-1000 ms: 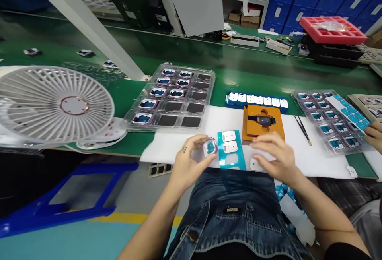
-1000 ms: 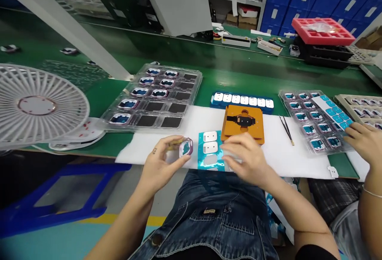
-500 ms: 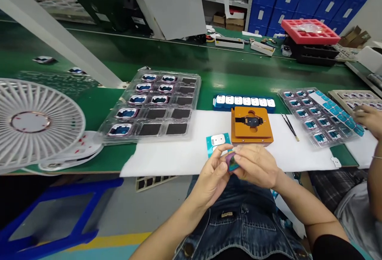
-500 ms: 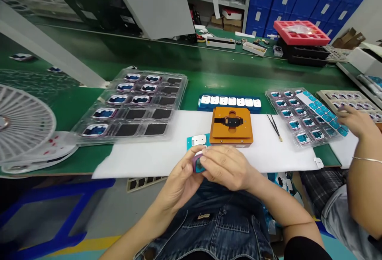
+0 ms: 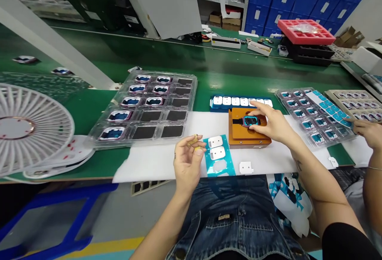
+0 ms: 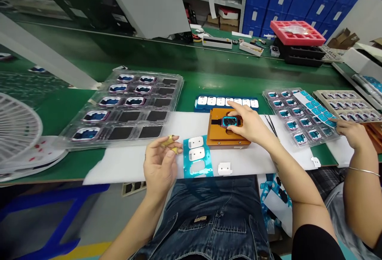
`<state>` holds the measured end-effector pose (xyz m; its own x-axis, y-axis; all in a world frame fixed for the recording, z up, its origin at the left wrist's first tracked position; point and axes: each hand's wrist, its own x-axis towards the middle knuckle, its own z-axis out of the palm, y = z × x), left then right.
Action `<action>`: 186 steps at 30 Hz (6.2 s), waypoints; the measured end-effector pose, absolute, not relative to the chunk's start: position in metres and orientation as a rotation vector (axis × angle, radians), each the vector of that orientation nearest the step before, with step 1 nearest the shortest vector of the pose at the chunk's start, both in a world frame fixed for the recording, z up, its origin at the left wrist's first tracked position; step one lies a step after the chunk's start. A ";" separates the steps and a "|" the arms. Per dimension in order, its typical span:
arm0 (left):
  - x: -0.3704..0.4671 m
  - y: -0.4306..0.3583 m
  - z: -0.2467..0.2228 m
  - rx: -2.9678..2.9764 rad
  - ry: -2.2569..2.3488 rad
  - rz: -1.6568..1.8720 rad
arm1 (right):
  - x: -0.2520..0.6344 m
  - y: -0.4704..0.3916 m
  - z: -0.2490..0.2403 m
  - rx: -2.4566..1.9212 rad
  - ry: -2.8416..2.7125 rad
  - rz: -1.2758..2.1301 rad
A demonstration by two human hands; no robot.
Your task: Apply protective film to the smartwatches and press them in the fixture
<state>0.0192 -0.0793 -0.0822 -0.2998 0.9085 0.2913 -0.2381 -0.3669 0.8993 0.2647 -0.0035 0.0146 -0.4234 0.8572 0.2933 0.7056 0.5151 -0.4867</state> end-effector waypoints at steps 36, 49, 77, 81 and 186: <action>0.022 -0.083 -0.073 1.120 1.084 1.671 | 0.264 -0.023 -0.015 -1.091 -2.719 -0.065; 0.021 -0.083 -0.074 1.125 1.084 1.660 | 0.261 -0.025 -0.019 -1.118 -2.685 -0.001; 0.055 -0.052 -0.006 1.396 0.919 0.993 | 0.255 -0.096 -0.050 -1.047 -1.312 0.499; 0.051 -0.092 -0.035 1.017 0.901 1.055 | 0.224 -0.114 -0.043 -1.058 -1.258 1.185; 0.074 -0.143 -0.070 1.272 0.922 1.305 | 0.203 -0.124 -0.047 -1.056 -1.227 1.243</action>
